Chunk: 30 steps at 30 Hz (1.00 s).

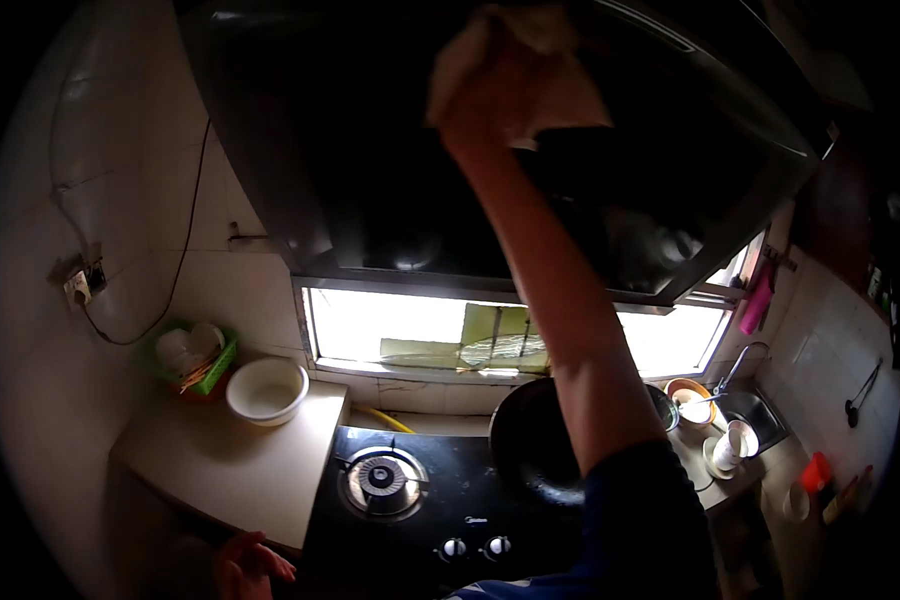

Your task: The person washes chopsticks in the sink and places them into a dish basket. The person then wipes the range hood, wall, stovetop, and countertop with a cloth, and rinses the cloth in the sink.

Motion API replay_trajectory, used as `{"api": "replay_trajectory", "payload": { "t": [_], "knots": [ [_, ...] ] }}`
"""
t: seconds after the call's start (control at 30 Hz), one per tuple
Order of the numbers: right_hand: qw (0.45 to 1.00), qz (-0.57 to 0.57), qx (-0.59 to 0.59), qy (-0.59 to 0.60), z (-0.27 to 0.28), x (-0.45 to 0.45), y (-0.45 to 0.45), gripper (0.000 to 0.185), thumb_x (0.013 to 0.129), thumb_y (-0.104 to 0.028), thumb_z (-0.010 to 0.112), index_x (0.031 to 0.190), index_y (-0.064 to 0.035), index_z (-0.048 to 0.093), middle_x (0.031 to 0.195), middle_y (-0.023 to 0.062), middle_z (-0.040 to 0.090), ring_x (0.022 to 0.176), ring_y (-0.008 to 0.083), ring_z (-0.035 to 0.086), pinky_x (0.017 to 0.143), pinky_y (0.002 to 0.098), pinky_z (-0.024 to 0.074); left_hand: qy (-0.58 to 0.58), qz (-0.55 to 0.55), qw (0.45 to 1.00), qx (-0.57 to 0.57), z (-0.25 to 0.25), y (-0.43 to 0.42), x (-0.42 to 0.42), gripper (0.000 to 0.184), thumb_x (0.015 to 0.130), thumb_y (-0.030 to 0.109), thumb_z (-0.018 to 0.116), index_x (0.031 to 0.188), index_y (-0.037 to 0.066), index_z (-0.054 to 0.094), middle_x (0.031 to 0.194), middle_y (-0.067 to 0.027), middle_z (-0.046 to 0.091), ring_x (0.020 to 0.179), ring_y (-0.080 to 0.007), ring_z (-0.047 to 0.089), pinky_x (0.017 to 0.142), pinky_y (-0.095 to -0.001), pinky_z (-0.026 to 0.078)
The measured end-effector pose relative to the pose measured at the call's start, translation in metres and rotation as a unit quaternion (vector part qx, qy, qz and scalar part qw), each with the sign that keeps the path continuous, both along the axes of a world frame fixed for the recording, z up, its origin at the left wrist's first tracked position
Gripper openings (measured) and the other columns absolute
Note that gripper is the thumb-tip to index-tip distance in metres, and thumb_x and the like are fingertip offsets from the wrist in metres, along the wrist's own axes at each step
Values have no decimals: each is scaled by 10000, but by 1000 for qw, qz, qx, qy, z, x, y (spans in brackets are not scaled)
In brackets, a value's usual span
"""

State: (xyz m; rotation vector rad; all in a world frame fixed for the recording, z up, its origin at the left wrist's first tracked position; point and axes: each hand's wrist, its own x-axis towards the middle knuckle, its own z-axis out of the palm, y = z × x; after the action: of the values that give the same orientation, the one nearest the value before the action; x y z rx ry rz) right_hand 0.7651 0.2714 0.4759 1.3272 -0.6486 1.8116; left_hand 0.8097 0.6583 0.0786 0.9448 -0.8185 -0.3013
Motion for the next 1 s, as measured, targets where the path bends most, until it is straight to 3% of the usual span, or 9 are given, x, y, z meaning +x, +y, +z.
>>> {"api": "replay_trajectory", "payload": {
  "t": [0.03,0.17,0.27,0.33,0.4,0.47,0.53,0.7,1.0],
  "knots": [
    [1000,16,-20,11,-3,31,12,484,916,-327,396,1329,-81,340,1318,151,398,1223,252,383,979,374,361,42,-84,996,8,16,11,3,664,859,533,488,1196,-39,493,787,-132,584,701,-209,558,669,-356,482],
    [977,176,-78,89,-14,134,36,465,907,-338,414,1265,-40,426,1225,194,493,1164,236,466,952,353,392,64,-91,994,16,15,-1,5,651,855,514,508,1167,-57,500,749,-110,575,660,-193,554,647,-328,478],
    [873,358,144,297,-9,148,53,460,908,-344,407,1306,-113,418,1210,205,515,1201,245,439,998,386,356,42,-108,990,80,3,-17,7,640,860,499,512,1168,-62,494,751,-102,575,661,-181,554,645,-316,475],
    [892,286,22,351,-4,132,49,520,886,-223,464,1367,-120,295,1277,152,477,1052,308,564,815,411,496,32,-123,989,73,3,-30,3,622,869,480,510,1172,-64,486,754,-95,576,659,-174,552,649,-311,472],
    [833,461,2,305,9,119,39,340,850,-263,522,1181,-185,533,1122,138,587,1030,250,574,869,390,468,30,-147,987,65,4,-44,-5,614,879,470,498,1179,-65,477,759,-103,573,663,-184,554,656,-314,472],
    [856,372,-287,215,29,95,26,285,819,-239,554,1090,-155,585,1053,99,620,892,255,628,751,388,514,24,-166,984,63,8,-58,-16,604,885,462,491,1182,-64,477,768,-108,571,665,-188,553,657,-318,472],
    [864,302,-301,267,45,79,17,340,823,-219,541,1158,-161,546,1042,67,630,935,238,622,704,352,526,19,-182,981,62,13,-71,-29,594,891,454,485,1184,-63,476,776,-114,569,667,-193,552,658,-321,471],
    [908,-25,-22,417,74,-2,22,262,824,-229,553,1075,-191,616,1110,52,614,985,233,601,808,360,499,11,-232,971,62,3,-94,-58,566,908,409,470,1228,-57,442,818,-116,565,701,-211,573,686,-342,494],
    [935,-26,124,330,91,-220,-81,324,903,-363,442,1082,-170,632,1124,109,581,1006,291,564,868,483,420,21,-270,958,91,9,-107,-106,528,917,407,454,1223,-24,464,808,-110,579,720,-214,584,677,-360,500]
  ]
}}
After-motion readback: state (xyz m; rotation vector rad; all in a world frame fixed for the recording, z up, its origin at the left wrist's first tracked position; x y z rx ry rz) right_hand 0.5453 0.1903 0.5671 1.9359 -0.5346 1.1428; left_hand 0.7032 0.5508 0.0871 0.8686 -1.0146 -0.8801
